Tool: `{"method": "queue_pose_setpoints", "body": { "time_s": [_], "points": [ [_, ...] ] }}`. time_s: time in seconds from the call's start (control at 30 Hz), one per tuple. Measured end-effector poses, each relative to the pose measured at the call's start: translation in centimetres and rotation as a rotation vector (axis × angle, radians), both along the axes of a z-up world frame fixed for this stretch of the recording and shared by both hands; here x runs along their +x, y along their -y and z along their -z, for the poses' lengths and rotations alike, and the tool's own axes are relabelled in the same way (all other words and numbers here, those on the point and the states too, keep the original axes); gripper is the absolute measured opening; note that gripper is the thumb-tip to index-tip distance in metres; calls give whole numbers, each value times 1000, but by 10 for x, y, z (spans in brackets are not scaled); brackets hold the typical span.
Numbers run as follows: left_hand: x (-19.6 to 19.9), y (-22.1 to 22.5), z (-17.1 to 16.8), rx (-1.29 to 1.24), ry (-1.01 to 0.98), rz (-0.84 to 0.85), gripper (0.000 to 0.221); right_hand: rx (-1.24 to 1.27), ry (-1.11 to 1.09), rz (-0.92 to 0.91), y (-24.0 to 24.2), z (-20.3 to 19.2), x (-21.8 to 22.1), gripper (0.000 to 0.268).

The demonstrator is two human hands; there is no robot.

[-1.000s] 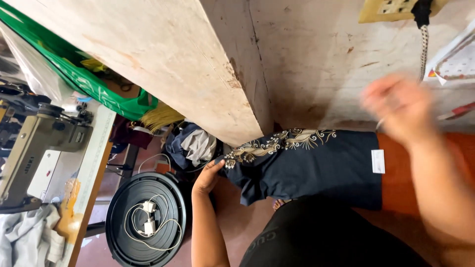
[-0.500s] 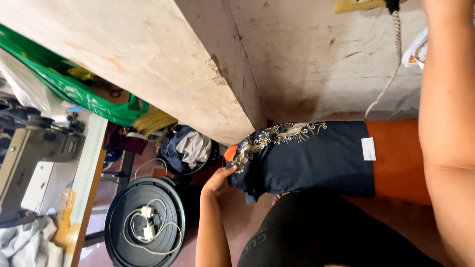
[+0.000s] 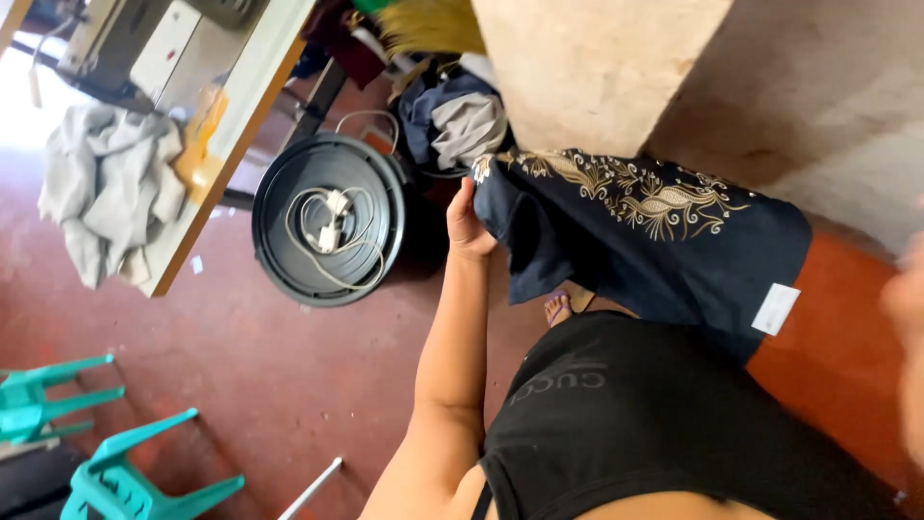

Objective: Ironing a dark blue garment with gold embroidery on an ironing board using a steam iron and spray bottle

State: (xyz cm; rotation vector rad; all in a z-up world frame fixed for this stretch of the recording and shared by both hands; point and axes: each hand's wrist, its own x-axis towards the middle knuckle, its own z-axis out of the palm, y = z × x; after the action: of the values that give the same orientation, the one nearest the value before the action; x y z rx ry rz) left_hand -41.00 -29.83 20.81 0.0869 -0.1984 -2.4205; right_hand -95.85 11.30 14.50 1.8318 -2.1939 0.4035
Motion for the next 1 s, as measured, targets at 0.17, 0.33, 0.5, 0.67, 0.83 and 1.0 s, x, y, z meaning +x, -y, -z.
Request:
{"method": "queue_pose_setpoints", "body": {
  "time_s": [0.17, 0.33, 0.5, 0.67, 0.83, 1.0],
  "points": [
    [28, -10, -84, -242, -98, -65, 66, 298, 839, -630, 172, -256, 287, 61],
    [64, -16, -127, -404, -118, -58, 63, 413, 1346, -430, 225, -206, 329, 71],
    [98, -34, -142, -442, -90, -37, 55, 297, 2298, -4, 261, -222, 323, 28],
    [140, -57, -196, -424, 43, -178, 68, 537, 1935, -83, 274, -254, 307, 26],
    [166, -65, -269, -596, 192, -372, 75, 279, 1250, -293, 265, -328, 286, 18],
    [169, -21, -294, -351, 594, -491, 35, 5, 1269, -354, 311, -306, 281, 17]
  ]
}}
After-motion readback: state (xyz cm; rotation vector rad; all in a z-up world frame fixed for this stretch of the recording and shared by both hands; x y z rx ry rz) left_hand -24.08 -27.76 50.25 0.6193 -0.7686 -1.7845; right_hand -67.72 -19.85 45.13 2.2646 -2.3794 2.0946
